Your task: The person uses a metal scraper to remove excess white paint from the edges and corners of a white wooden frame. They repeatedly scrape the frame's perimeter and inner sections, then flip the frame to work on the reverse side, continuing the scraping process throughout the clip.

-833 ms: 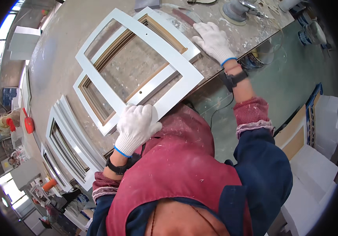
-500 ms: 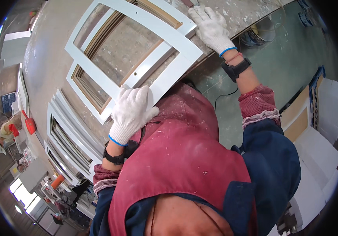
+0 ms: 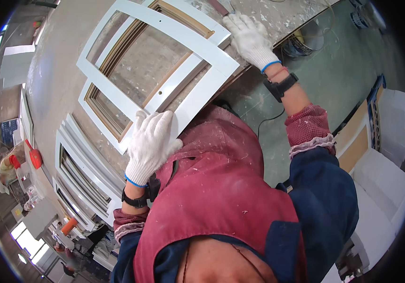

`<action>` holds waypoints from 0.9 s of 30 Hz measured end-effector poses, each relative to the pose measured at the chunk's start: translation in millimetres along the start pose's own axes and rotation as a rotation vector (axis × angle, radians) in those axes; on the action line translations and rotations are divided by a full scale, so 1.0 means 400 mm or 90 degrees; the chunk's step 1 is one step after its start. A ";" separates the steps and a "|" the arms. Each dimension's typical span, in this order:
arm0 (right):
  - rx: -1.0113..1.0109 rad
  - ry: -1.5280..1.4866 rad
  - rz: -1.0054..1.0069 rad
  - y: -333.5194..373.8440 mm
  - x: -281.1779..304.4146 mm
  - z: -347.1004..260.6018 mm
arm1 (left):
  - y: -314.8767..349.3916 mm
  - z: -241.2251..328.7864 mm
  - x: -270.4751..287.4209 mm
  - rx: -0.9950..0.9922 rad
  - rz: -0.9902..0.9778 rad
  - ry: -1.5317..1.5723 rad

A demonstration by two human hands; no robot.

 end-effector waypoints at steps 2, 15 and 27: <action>-0.004 -0.025 -0.005 0.028 0.008 0.001 | 0.009 -0.009 -0.002 -0.033 0.008 -0.006; 0.001 -0.082 -0.014 0.176 0.072 0.017 | 0.019 -0.027 0.013 -0.090 -0.046 -0.019; 0.165 -0.110 0.023 0.167 0.102 0.129 | 0.035 -0.036 0.011 -0.120 -0.069 -0.052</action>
Point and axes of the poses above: each hand's wrist, its own y-axis away from the middle knuckle, its own x-axis out of the back of the hand, z = x × y, the point moved 1 cm from there along -y, towards the middle knuckle, and after that the axes turned 3 degrees about -x, right-handed, at the moved point
